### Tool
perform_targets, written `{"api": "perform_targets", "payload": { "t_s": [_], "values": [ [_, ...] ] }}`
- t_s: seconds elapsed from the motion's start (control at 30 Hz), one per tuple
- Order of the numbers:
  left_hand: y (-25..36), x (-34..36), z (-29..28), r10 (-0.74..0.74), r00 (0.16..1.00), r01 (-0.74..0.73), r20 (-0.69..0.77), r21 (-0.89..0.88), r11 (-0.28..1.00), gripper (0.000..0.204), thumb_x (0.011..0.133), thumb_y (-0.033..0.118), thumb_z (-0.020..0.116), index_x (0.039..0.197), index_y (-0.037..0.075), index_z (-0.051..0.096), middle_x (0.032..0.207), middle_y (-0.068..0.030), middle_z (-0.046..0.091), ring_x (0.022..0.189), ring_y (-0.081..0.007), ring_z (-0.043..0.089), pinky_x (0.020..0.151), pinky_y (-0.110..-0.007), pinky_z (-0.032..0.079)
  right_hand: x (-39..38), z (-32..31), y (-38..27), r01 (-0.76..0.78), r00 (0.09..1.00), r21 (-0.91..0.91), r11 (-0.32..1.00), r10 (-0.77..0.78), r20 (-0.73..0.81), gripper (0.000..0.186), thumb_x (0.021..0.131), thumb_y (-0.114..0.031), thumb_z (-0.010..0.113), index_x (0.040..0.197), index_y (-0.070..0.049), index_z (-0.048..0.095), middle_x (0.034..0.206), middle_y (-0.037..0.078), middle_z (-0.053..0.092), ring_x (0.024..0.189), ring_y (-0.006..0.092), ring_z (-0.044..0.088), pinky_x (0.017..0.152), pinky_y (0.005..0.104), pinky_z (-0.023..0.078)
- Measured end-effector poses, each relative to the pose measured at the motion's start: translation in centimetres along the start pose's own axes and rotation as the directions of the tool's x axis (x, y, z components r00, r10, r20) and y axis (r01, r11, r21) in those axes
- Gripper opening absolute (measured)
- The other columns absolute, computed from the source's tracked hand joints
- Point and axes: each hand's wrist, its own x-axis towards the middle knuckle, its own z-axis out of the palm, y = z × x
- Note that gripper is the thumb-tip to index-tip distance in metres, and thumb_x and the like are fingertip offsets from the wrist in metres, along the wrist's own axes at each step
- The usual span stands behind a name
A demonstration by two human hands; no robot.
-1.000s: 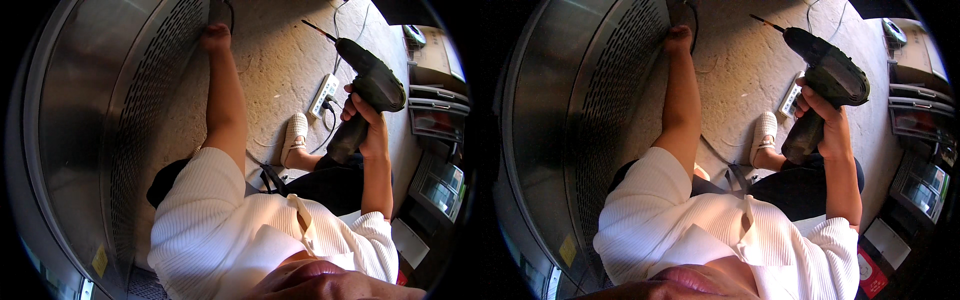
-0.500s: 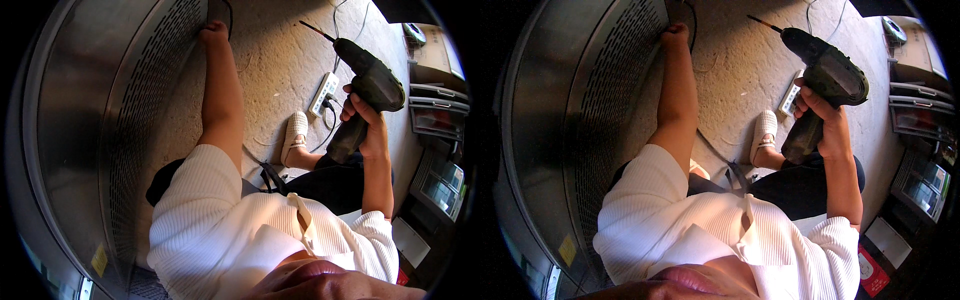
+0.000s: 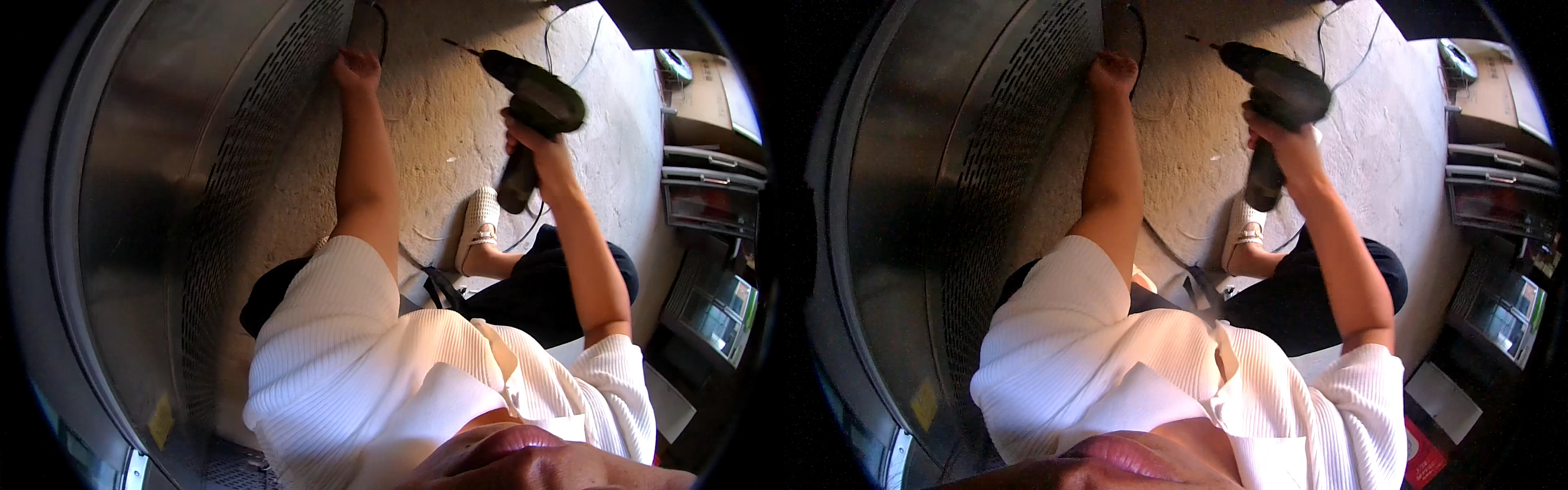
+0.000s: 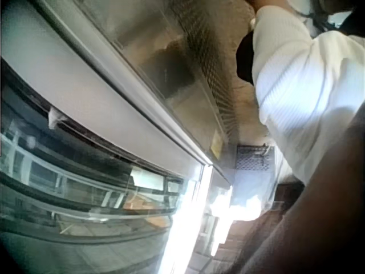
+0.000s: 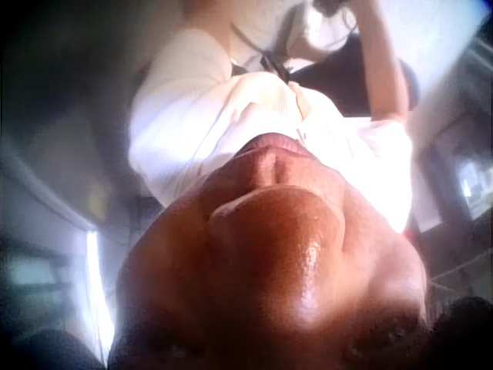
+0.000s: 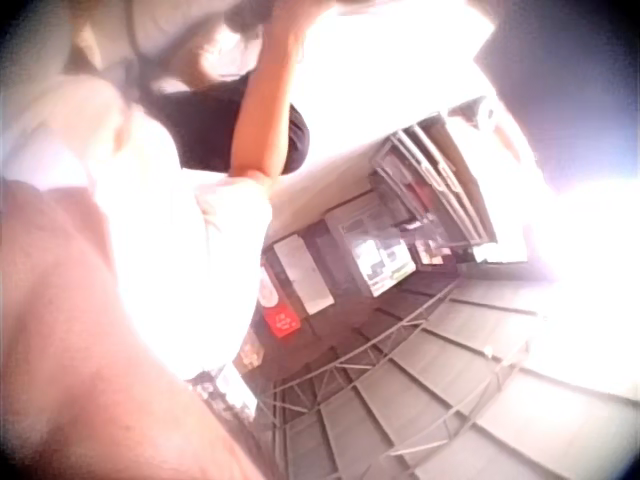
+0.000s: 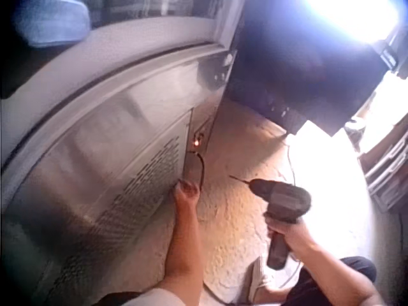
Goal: The person uses a power drill to remove screws from the lower vent panel of a stainless steel appliance, then walks across a workshop to retrieve a small metal bracket from a container of parts.
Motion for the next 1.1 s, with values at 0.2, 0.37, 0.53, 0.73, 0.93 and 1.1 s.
{"api": "perform_targets", "payload": {
  "t_s": [0.2,0.37,0.53,0.73,0.93,1.1],
  "values": [
    [-0.2,-1.0,0.3,-0.018,0.982,0.024,-0.186,0.035,0.999,0.018,0.092,0.027,0.052,0.082,0.012,0.055,0.073,0.0011,0.053,0.064,-0.0145,0.048,0.068,-0.036,0.041,6.9,6.6,6.1,-0.186,0.975,0.328,0.926,0.134,0.176,0.023,0.084,-0.016,0.067,0.102,-0.002,0.062,0.071,0.001,0.056,0.063,0.0128,0.055,0.063,0.0258,0.048],
    [2.5,-0.9,-0.6,0.001,0.981,0.045,-0.192,0.231,0.972,0.02,0.094,0.026,0.052,0.082,0.01,0.054,0.073,-0.005,0.051,0.065,-0.0197,0.048,0.064,-0.038,0.041,8.9,11.4,11.2,-0.342,0.936,0.462,0.818,0.254,0.242,0.02,0.082,-0.011,0.068,0.099,-0.003,0.061,0.069,0.003,0.055,0.061,0.0141,0.055,0.058,0.0263,0.049],
    [3.1,-1.6,-1.0,-0.009,0.987,0.055,-0.16,0.287,0.956,0.018,0.094,0.027,0.056,0.094,0.008,0.058,0.08,-0.0057,0.056,0.065,-0.0201,0.049,0.065,-0.04,0.042,10.2,13.1,14.4,-0.433,0.898,0.575,0.694,0.277,0.342,0.015,0.084,-0.012,0.066,0.095,-0.004,0.061,0.068,0.002,0.054,0.06,0.0144,0.055,0.058,0.0268,0.049],
    [4.6,-0.8,-2.1,-0.034,0.999,0.025,0.024,0.314,0.949,0.014,0.092,0.02,0.059,0.098,0.008,0.062,0.09,-0.0076,0.063,0.08,-0.0235,0.064,0.079,-0.042,0.051,11.3,13.0,15.2,-0.489,0.868,0.605,0.628,0.28,0.411,0.01,0.084,-0.015,0.064,0.084,-0.006,0.06,0.066,0.004,0.057,0.058,0.0178,0.057,0.058,0.0307,0.049],
    [4.9,-0.8,-1.7,-0.061,0.997,0.035,0.055,0.389,0.921,0.013,0.093,0.019,0.058,0.093,0.006,0.062,0.089,-0.0068,0.066,0.088,-0.0218,0.065,0.082,-0.042,0.052,11.7,12.9,15.7,-0.493,0.866,0.64,0.589,0.262,0.426,0.009,0.084,-0.015,0.064,0.084,-0.007,0.061,0.065,0.003,0.057,0.057,0.0165,0.057,0.057,0.03,0.049],
    [4.7,-0.9,-1.3,-0.065,0.997,0.044,0.043,0.375,0.926,0.014,0.095,0.017,0.053,0.093,0.005,0.06,0.091,-0.0079,0.065,0.086,-0.0238,0.065,0.082,-0.043,0.053,11.7,12.9,16.1,-0.504,0.861,0.666,0.55,0.257,0.439,0.014,0.086,-0.015,0.062,0.094,-0.004,0.062,0.067,0.003,0.057,0.06,0.0164,0.058,0.058,0.0302,0.05]
  ]
}}
